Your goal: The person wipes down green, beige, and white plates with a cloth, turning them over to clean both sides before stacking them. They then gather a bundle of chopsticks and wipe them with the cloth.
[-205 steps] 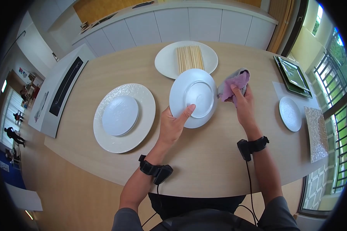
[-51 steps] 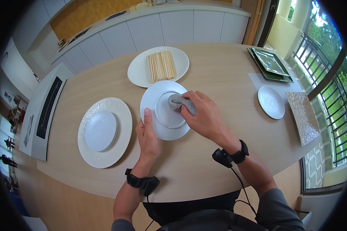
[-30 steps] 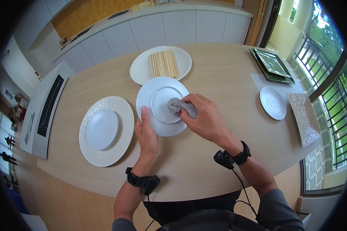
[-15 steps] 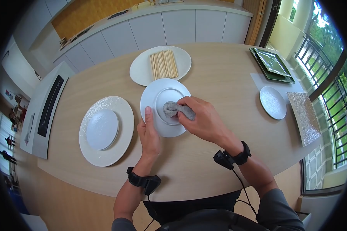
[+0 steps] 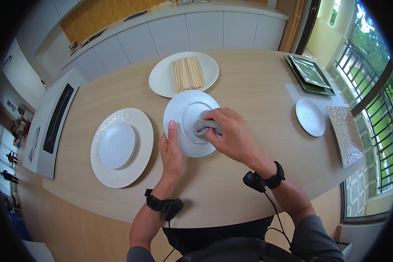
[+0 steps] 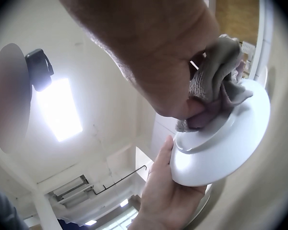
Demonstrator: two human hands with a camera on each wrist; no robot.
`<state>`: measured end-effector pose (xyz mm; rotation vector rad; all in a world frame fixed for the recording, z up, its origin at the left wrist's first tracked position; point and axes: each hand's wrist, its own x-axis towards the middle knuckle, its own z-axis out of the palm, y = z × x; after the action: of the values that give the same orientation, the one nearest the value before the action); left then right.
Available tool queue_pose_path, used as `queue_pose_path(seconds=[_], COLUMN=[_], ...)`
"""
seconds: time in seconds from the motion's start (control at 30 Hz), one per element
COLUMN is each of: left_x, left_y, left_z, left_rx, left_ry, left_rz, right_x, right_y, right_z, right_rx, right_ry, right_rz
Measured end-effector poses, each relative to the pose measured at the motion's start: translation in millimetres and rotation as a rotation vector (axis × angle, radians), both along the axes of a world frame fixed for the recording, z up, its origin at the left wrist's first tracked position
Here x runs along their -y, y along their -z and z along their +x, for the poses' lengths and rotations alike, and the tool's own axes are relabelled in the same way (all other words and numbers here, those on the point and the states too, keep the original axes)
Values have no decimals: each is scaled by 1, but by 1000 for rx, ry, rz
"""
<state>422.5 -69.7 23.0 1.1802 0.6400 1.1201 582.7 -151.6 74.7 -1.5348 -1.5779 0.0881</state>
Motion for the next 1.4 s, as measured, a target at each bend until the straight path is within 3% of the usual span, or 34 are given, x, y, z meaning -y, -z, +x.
queue_pose_path(seconds=[0.23, 0.3, 0.6, 0.73, 0.93, 1.0, 1.03, 1.1, 1.13, 1.23, 1.4], left_x=[-3, 0, 0, -4, -7, -6, -6, -5, -6, -7, -2], left_y=[0, 2, -3, -4, -8, -14, -16, -19, -20, -18, -20], left_z=[0, 1, 0, -3, -5, -8, -9, -6, -6, -7, -11], left_rx=[19, 18, 15, 34, -21, -60, -100, -77, -56, -66, -285], left_ry=[38, 74, 49, -5, -124, -139, -164, -195, -235, -251, -251], left_rz=[-61, -66, -42, -44, 34, 76, 119, 152, 184, 190, 313], right_x=[-1, -6, -5, -1, 3, 1, -3, -13, -12, -21, -28], right_y=[2, 8, 5, 2, -10, -13, -7, 12, 8, 24, 42], right_z=[-2, -2, 0, -2, -5, -2, 3, 14, 15, 21, 31], right_rx=[-20, 28, 78, 72, -274, -885, -884, -1174, -1300, -1460, -1503], right_ry=[-216, -252, -20, -36, -319, -339, -331, -302, -318, -188, -314], right_rz=[-23, 153, 83, 67, -118, -237, -234, -114, -184, -361, -512])
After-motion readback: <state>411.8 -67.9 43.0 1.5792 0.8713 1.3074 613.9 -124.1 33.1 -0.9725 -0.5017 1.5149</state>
